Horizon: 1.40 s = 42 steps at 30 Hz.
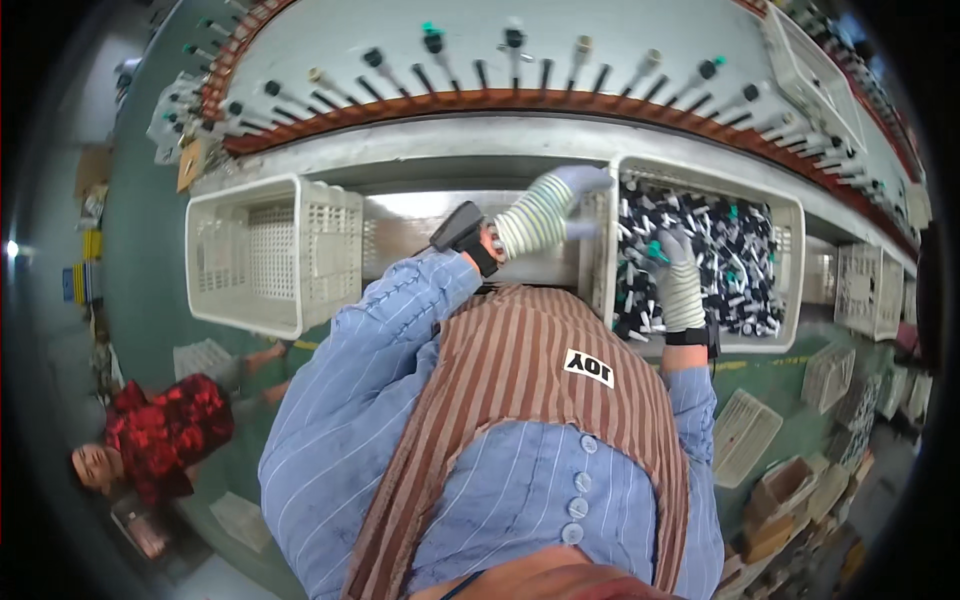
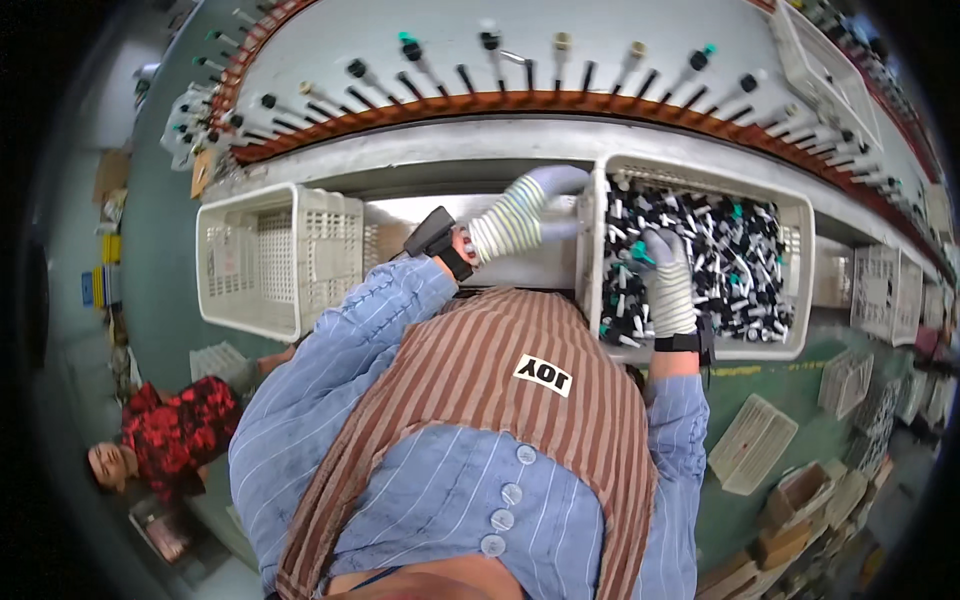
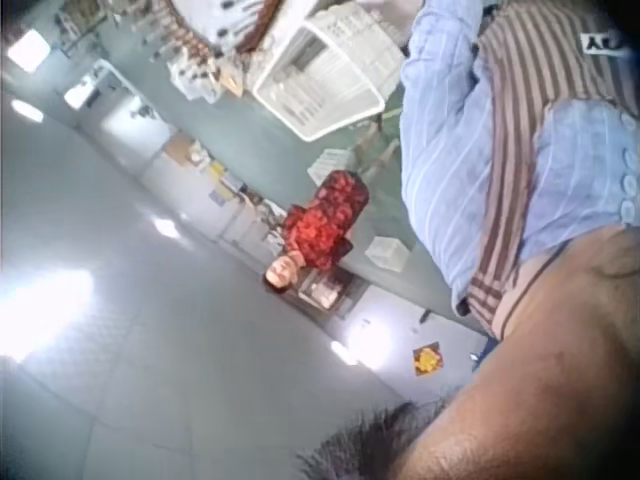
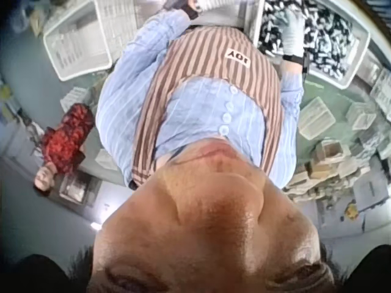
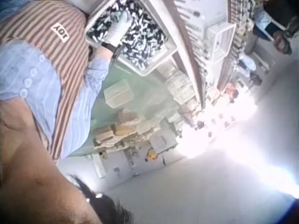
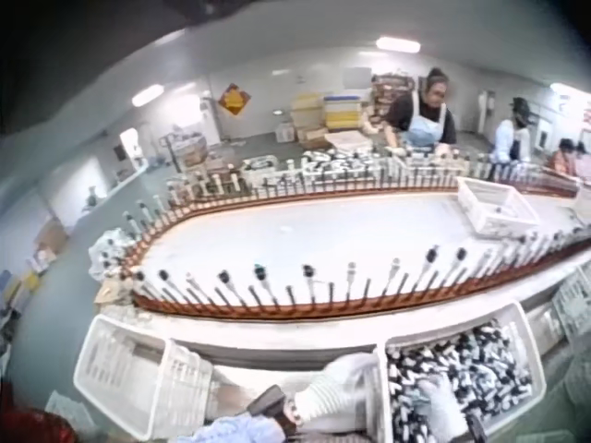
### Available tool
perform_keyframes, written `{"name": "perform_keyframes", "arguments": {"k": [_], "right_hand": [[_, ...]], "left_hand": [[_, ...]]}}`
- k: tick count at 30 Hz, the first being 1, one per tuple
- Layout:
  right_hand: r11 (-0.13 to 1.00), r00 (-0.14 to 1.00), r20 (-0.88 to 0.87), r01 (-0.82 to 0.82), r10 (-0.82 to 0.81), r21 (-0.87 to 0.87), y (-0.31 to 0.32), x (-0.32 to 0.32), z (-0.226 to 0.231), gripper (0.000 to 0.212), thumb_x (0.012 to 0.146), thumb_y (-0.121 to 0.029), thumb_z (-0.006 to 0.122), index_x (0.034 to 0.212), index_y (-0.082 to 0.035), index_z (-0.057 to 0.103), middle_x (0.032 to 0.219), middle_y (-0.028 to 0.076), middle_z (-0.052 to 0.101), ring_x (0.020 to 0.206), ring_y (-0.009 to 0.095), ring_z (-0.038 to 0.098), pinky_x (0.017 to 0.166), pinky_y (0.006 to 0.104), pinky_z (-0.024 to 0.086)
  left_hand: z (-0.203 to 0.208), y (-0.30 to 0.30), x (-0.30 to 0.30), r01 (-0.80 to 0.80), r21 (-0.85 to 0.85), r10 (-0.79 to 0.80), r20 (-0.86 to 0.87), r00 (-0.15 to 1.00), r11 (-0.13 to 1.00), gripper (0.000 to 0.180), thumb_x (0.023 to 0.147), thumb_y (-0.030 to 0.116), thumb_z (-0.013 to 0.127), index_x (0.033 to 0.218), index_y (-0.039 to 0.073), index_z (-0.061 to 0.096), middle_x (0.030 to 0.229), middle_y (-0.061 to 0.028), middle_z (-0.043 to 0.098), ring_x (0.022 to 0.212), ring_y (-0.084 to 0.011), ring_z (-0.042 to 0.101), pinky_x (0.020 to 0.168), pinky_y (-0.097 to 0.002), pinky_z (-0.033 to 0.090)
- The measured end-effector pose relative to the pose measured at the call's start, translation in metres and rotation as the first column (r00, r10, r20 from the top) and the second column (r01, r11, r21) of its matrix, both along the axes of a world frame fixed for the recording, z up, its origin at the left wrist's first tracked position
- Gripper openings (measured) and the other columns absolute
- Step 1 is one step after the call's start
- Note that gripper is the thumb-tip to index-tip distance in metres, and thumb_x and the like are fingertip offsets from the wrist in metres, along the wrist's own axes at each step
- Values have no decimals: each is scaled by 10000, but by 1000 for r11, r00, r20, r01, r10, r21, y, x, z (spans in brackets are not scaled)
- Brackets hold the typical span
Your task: Manually placing small plastic components onto a rotating assembly line conveyor.
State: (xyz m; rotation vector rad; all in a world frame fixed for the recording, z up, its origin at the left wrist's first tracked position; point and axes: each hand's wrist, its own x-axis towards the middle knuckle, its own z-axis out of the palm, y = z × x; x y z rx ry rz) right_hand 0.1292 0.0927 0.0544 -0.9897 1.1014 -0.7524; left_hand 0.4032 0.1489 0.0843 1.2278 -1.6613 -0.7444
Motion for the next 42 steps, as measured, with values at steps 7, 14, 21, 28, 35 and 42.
{"name": "perform_keyframes", "arguments": {"k": [7,14,21,28,35,42], "right_hand": [[937,951,-25,-310,310,-159,30,33,64,407,1010,-367,547,1277,-64,590,1074,-1,618,931,67,562,810,235,483],[999,995,99,26,-28,21,20,0,42,414,1007,-351,547,1259,-25,585,1061,75,647,879,153,641,811,288,536],[992,992,80,90,-97,89,7,-15,20,419,1006,-335,514,1286,-26,551,1139,107,634,988,199,644,860,323,528],[983,791,-612,-86,-32,-162,-58,-21,-47,337,955,-276,547,1183,-43,633,1031,152,699,909,236,688,812,324,528],[809,284,-959,-560,-15,-179,-77,35,-88,371,847,-312,674,1111,-67,588,1017,223,694,968,397,663,825,502,522],[751,232,-963,-610,-136,-253,-58,15,-73,328,808,-319,647,1072,-126,632,863,228,690,858,395,680,793,525,511]], "left_hand": [[8,-23,-58,368,-66,-374,-169,912,927,383,830,177,727,1170,39,620,1172,-141,632,1127,-286,603,988,-404,477],[49,-138,42,-370,-175,218,-556,802,912,157,938,109,582,875,33,704,813,-24,708,749,-116,639,660,-257,497],[-3,-179,98,-400,51,378,-454,807,915,283,951,279,628,840,24,681,670,-13,647,575,-117,549,538,-305,418],[4,-160,156,-442,144,464,-225,857,886,462,972,405,558,712,31,631,616,-70,624,586,-183,600,605,-342,460],[-1,-138,189,-518,108,524,-36,851,849,365,963,278,480,722,40,616,682,-101,647,620,-225,588,657,-384,457],[-22,-70,185,-762,-13,754,-143,642,647,363,835,217,728,1116,9,632,927,-94,668,831,-194,619,795,-330,496]]}}
